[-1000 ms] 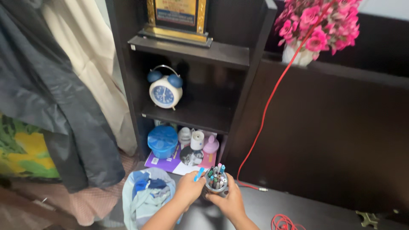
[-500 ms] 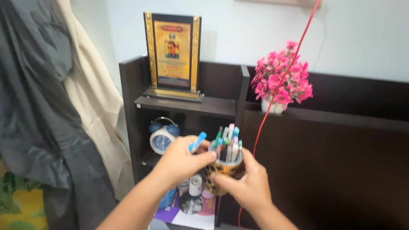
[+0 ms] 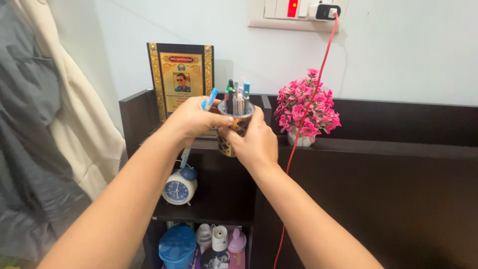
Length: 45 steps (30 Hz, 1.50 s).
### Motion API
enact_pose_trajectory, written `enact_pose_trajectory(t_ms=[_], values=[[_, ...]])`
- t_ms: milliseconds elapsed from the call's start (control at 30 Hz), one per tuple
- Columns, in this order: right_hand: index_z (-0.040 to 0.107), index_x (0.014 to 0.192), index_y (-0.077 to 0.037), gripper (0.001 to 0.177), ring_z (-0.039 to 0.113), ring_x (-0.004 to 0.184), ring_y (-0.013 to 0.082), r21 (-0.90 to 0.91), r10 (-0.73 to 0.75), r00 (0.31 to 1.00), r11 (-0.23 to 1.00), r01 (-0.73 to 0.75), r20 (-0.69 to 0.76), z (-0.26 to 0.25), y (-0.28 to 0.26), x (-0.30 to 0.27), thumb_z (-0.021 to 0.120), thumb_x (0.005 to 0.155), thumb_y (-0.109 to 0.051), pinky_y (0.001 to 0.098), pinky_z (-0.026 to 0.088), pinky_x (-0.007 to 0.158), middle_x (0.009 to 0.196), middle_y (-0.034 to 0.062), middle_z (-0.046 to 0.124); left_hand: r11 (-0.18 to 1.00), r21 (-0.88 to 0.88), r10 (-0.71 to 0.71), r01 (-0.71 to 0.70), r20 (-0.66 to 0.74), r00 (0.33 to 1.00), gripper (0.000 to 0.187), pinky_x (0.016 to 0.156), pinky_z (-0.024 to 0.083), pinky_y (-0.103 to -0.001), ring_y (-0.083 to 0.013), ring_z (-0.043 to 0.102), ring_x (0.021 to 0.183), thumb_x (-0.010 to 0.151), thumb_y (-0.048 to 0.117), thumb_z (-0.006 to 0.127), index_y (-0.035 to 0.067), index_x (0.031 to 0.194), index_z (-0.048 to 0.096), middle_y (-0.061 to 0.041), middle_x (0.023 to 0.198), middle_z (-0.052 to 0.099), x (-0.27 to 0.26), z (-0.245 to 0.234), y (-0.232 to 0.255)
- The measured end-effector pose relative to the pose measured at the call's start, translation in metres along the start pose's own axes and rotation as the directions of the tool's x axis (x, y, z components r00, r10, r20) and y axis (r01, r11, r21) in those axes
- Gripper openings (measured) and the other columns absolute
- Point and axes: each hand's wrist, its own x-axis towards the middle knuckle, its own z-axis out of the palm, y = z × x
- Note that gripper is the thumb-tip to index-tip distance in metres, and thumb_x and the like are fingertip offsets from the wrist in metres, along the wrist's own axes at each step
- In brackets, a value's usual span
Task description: The person tidies a desk and shelf area by picking up pens, coiling a cable, and using a cloth to wipe down various objects and surfaces including a trophy and small figurines.
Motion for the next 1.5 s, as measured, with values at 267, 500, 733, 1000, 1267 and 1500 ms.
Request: enact_pose_trajectory(t_ms=[267, 500, 733, 1000, 1267, 1500], values=[[0.024, 0.149, 0.01, 0.097, 0.07, 0.093, 0.043, -0.214, -0.077, 0.997, 0.975, 0.068, -0.032, 0.046, 0.028, 0.026, 0.078, 0.084, -0.037, 0.0475, 0.057, 0.076, 0.122, 0.028, 0.063, 0.991, 0.046, -0.119, 0.122, -0.068, 0.991, 0.03, 0.075, 0.046, -0.035, -0.0173, 0.067, 0.085, 0.076, 0.008, 0.082, 0.004, 0.105, 0.077, -0.007, 0.093, 0.077, 0.056, -0.011, -0.046], [0.041, 0.143, 0.001, 0.067, 0.071, 0.095, 0.0391, -0.367, -0.361, 0.926, 0.881, 0.3, -0.112, 0.061, 0.054, 0.011, 0.069, 0.082, 0.001, 0.0423, 0.06, 0.075, 0.143, 0.0249, 0.048, 0.925, 0.38, 0.091, 0.006, -0.237, 0.967, 0.037, 0.075, 0.058, -0.037, -0.0188, 0.074, 0.082, 0.068, 0.009, 0.086, 0.005, 0.103, 0.076, -0.007, 0.09, 0.078, 0.069, 0.006, -0.073], [0.048, 0.127, 0.003, 0.06, 0.063, 0.112, 0.0446, -0.369, -0.386, 0.922, 0.851, 0.373, 0.041, 0.07, 0.067, -0.01, 0.068, 0.07, 0.004, 0.0407, 0.059, 0.083, 0.138, 0.0313, 0.046, 0.781, 0.615, 0.167, 0.111, -0.377, 0.911, 0.034, 0.076, 0.056, -0.038, -0.0239, 0.074, 0.083, 0.069, 0.024, 0.088, 0.008, 0.096, 0.075, -0.009, 0.088, 0.078, 0.059, 0.025, -0.068], [0.067, 0.113, 0.001, 0.026, 0.071, 0.096, 0.0312, 0.13, -0.296, 0.95, 0.95, 0.283, 0.099, 0.028, 0.081, -0.07, 0.063, 0.087, -0.002, 0.0367, 0.057, 0.084, 0.121, 0.0171, 0.069, 0.884, -0.036, 0.411, -0.466, -0.414, 0.812, 0.019, 0.078, 0.056, -0.027, -0.0124, 0.071, 0.084, 0.105, 0.02, 0.064, 0.004, 0.104, 0.073, -0.008, 0.093, 0.076, -0.016, 0.054, -0.099], [0.075, 0.108, -0.001, 0.022, 0.071, 0.079, 0.0105, 0.403, -0.031, 0.872, 0.894, -0.194, 0.488, 0.055, 0.136, -0.194, 0.062, 0.097, -0.016, 0.0292, 0.058, 0.071, 0.088, 0.008, 0.079, 0.633, -0.774, -0.436, 0.001, -0.356, 0.826, 0.039, 0.043, 0.032, -0.025, -0.0074, 0.039, 0.046, 0.099, 0.042, 0.059, 0.004, 0.099, 0.068, -0.009, 0.082, 0.068, -0.132, 0.096, -0.218], [0.074, 0.118, -0.006, 0.028, 0.065, 0.067, 0.0102, 0.199, 0.288, 0.636, 0.789, -0.581, 0.716, 0.08, 0.153, -0.245, 0.064, 0.093, -0.015, 0.0288, 0.053, 0.061, 0.083, 0.0036, 0.075, 0.192, -0.974, -0.742, -0.116, -0.222, 0.632, 0.057, 0.041, 0.026, -0.031, -0.0139, 0.032, 0.043, 0.093, 0.065, 0.059, 0.014, 0.068, 0.052, 0.0, 0.056, 0.035, -0.169, 0.106, -0.329]])
